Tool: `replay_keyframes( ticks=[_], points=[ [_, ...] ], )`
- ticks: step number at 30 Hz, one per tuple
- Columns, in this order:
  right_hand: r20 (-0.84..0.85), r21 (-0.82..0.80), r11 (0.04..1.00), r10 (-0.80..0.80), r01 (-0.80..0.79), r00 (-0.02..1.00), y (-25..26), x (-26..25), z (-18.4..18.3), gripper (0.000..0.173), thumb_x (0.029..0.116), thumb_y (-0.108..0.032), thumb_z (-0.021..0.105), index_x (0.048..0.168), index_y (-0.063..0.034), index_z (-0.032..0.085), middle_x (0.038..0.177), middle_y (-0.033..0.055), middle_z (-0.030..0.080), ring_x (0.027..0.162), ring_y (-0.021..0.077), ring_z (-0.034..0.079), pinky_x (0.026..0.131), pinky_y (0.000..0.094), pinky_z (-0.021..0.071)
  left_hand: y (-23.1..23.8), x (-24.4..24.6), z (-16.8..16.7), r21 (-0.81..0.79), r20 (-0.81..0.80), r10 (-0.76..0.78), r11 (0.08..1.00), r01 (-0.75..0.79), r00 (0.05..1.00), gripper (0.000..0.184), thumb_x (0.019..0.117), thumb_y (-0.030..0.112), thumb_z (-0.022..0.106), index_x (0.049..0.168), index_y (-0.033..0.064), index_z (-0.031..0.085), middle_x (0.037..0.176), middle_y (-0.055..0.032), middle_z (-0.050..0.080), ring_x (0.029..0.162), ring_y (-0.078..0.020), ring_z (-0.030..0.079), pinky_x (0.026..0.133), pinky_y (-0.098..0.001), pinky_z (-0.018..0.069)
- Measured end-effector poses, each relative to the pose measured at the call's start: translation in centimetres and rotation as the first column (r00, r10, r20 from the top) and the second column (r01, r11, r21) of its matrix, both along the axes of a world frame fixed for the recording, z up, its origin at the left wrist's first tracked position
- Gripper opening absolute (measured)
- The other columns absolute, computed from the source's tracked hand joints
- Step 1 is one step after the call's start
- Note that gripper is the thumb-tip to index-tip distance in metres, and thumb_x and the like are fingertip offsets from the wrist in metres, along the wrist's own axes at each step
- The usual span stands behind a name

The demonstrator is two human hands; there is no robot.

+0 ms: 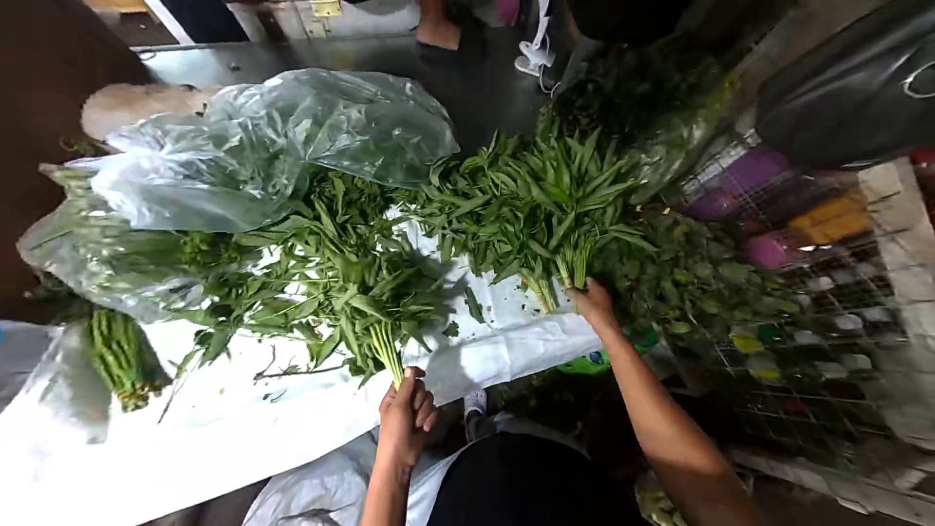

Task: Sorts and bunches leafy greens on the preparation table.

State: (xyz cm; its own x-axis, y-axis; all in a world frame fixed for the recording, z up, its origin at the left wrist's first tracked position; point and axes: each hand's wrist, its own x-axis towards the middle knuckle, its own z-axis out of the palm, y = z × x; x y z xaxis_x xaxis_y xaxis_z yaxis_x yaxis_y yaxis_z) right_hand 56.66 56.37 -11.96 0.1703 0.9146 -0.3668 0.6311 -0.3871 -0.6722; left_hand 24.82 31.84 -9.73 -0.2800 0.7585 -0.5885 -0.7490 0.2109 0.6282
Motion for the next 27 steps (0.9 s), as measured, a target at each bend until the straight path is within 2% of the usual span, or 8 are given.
replay_keyframes(
  ticks=[5, 8, 11, 16, 20, 23, 25, 27],
  points=[
    [-0.273, 0.059, 0.989, -0.116, 0.137, 0.955, -0.4, 2.0, 1.5, 0.042, 0.1034, -0.032, 0.058, 0.133, -0.0021, 0.063, 0.124, 0.0173, 0.066, 0.111, 0.0264, 0.064, 0.093, 0.0464, 0.0537, -0.2, -0.1, -0.2, 0.009, 0.018, -0.018, 1.000, 0.018, 1.000, 0.047, 0.1127, 0.033, 0.019, 0.113, 0.0065, 0.058, 0.058, 0.0016, 0.052, 0.042, -0.0092, 0.053, 0.043, -0.0269, 0.0528],
    [-0.315, 0.194, 0.960, -0.131, 0.200, 0.940, -0.1, 1.9, 1.9, 0.040, 0.1038, -0.026, 0.056, 0.133, 0.0004, 0.062, 0.124, 0.0164, 0.068, 0.111, 0.0237, 0.066, 0.096, 0.0433, 0.0545, -0.1, -0.2, -1.0, 0.003, 0.065, -0.026, 1.000, 0.026, 0.998, 0.033, 0.1116, 0.021, 0.032, 0.109, 0.0031, 0.059, 0.065, -0.0026, 0.057, 0.051, -0.0141, 0.061, 0.053, -0.0335, 0.0601],
    [-0.387, 0.362, 0.895, -0.108, 0.259, 0.916, 0.6, 0.8, 1.4, 0.040, 0.1035, -0.022, 0.052, 0.133, 0.0051, 0.057, 0.109, 0.0147, 0.069, 0.092, 0.0196, 0.068, 0.082, 0.0363, 0.0577, -0.6, 0.0, -1.1, 0.132, 0.079, 0.014, 0.991, -0.024, 0.997, 0.023, 0.1072, 0.016, 0.040, 0.111, 0.0051, 0.060, 0.068, -0.0044, 0.062, 0.058, -0.0159, 0.066, 0.059, -0.0359, 0.0623],
    [-0.115, 0.254, 0.960, -0.089, 0.115, 0.989, 4.4, -0.2, -2.5, 0.040, 0.1005, -0.012, 0.058, 0.137, 0.0051, 0.054, 0.125, 0.0218, 0.065, 0.115, 0.0301, 0.064, 0.100, 0.0470, 0.0521, -0.8, 0.0, 0.5, 0.197, -0.008, 0.027, 0.980, -0.025, 1.000, 0.021, 0.1038, 0.017, 0.045, 0.114, 0.0078, 0.062, 0.067, -0.0028, 0.061, 0.056, -0.0149, 0.064, 0.056, -0.0342, 0.0612],
    [-0.097, 0.182, 0.983, -0.005, 0.023, 0.995, 5.8, -0.8, -2.5, 0.041, 0.0957, -0.012, 0.066, 0.132, 0.0035, 0.059, 0.121, 0.0221, 0.067, 0.113, 0.0310, 0.066, 0.099, 0.0506, 0.0527, -0.9, -0.5, 2.3, 0.192, -0.183, 0.093, 0.980, -0.057, 0.979, 0.024, 0.0981, 0.010, 0.051, 0.118, 0.0028, 0.061, 0.062, -0.0032, 0.061, 0.051, -0.0144, 0.062, 0.052, -0.0327, 0.0593],
    [-0.101, 0.139, 0.990, 0.007, 0.007, 0.995, 5.2, -0.9, -1.2, 0.043, 0.0931, -0.013, 0.071, 0.131, 0.0042, 0.060, 0.123, 0.0250, 0.066, 0.116, 0.0346, 0.065, 0.101, 0.0545, 0.0516, -0.5, -0.8, 2.7, 0.021, -0.255, 0.022, 1.000, -0.017, 0.967, 0.030, 0.1020, 0.010, 0.049, 0.129, -0.0017, 0.053, 0.066, -0.0046, 0.059, 0.046, -0.0137, 0.059, 0.046, -0.0309, 0.0574],
    [-0.125, 0.162, 0.985, -0.041, 0.061, 0.991, 3.9, -0.7, 0.9, 0.045, 0.0968, -0.015, 0.066, 0.135, 0.0053, 0.057, 0.125, 0.0265, 0.065, 0.115, 0.0356, 0.064, 0.100, 0.0544, 0.0515, -0.1, -1.6, 1.7, -0.168, -0.152, -0.092, 0.984, 0.066, 0.984, 0.029, 0.1078, 0.016, 0.048, 0.130, -0.0002, 0.055, 0.070, -0.0049, 0.058, 0.044, -0.0115, 0.053, 0.041, -0.0271, 0.0513],
    [-0.282, 0.178, 0.973, -0.094, 0.149, 0.955, 2.7, -0.4, 3.7, 0.043, 0.1003, -0.016, 0.060, 0.138, 0.0035, 0.053, 0.115, 0.0193, 0.067, 0.094, 0.0259, 0.069, 0.081, 0.0434, 0.0591, -0.1, -2.1, 0.7, -0.231, -0.079, -0.142, 0.965, 0.121, 0.987, 0.025, 0.1081, 0.020, 0.050, 0.121, 0.0004, 0.060, 0.066, -0.0026, 0.055, 0.044, -0.0106, 0.050, 0.041, -0.0262, 0.0491]
  ],
)
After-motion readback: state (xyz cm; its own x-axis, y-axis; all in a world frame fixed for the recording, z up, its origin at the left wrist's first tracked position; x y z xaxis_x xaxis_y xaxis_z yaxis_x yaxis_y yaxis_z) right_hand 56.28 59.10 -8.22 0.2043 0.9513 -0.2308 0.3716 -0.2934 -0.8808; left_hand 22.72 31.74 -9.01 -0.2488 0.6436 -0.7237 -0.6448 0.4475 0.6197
